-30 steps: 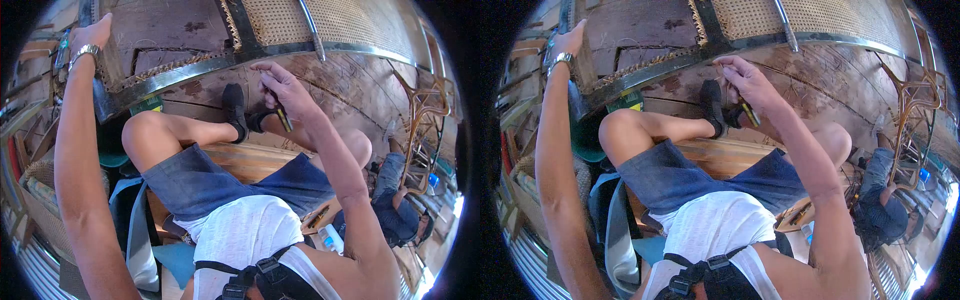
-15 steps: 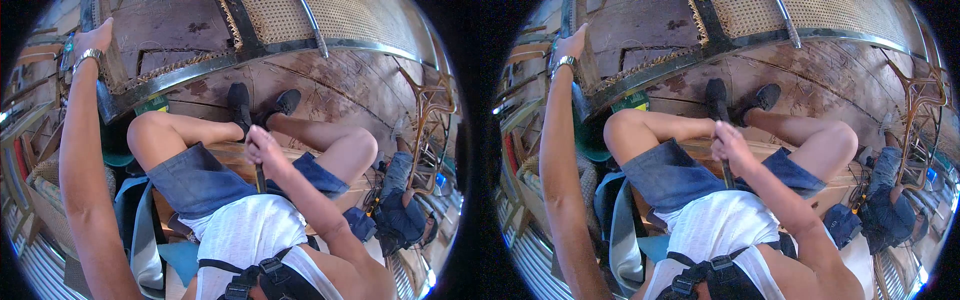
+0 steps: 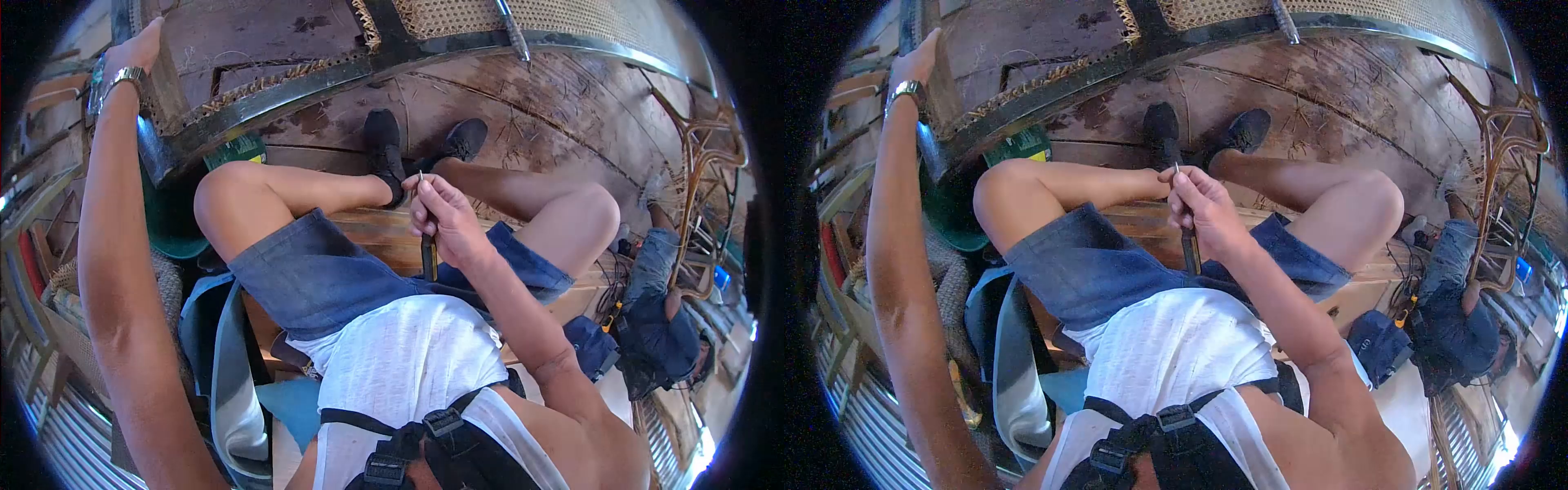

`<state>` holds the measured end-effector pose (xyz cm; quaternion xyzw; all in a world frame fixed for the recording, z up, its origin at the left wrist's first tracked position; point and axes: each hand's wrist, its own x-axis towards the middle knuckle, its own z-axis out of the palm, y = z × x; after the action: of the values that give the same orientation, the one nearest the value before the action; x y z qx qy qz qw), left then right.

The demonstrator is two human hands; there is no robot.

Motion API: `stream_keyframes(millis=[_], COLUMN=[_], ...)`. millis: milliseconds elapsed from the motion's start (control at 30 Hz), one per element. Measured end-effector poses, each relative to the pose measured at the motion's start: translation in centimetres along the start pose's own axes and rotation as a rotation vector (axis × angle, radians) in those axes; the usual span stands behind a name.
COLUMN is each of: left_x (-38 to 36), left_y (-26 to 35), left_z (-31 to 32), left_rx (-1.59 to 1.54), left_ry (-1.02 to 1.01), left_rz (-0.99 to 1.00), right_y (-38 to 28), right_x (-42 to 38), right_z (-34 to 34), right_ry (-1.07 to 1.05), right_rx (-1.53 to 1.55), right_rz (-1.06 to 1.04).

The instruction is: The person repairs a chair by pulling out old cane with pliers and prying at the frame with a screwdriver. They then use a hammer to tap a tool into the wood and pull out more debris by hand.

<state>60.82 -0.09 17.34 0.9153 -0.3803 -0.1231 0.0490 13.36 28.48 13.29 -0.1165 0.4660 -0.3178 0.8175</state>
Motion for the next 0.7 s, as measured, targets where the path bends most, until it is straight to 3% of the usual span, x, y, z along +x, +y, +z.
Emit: stream_keyframes(millis=[133, 400, 533, 667, 700], left_x=[2.0, 0.2, 0.7, 1.0, 1.0], left_y=[-0.6, -0.1, -0.7, -0.4, -0.6], left_z=[1.3, 0.6, 1.5, 1.8, 1.9], left_rx=[0.037, 0.042, 0.072, 0.075, 0.074], left_ry=[0.154, 0.170, 0.262, 0.180, 0.184], left_rz=[-0.007, 0.029, 0.056, -0.053, -0.056], right_y=[-0.7, -0.7, 3.0, 5.8, 6.0], right_x=[0.4, 1.1, -0.1, -2.9, -3.4], right_z=[-0.2, -0.3, -1.8, -2.8, -2.9], right_ry=[0.001, -0.008, 0.270, 0.167, 0.088], right_rx=[-0.004, -0.053, -0.115, -0.224, -0.367], right_rz=[-0.039, -0.061, 0.222, 0.360, 0.374])
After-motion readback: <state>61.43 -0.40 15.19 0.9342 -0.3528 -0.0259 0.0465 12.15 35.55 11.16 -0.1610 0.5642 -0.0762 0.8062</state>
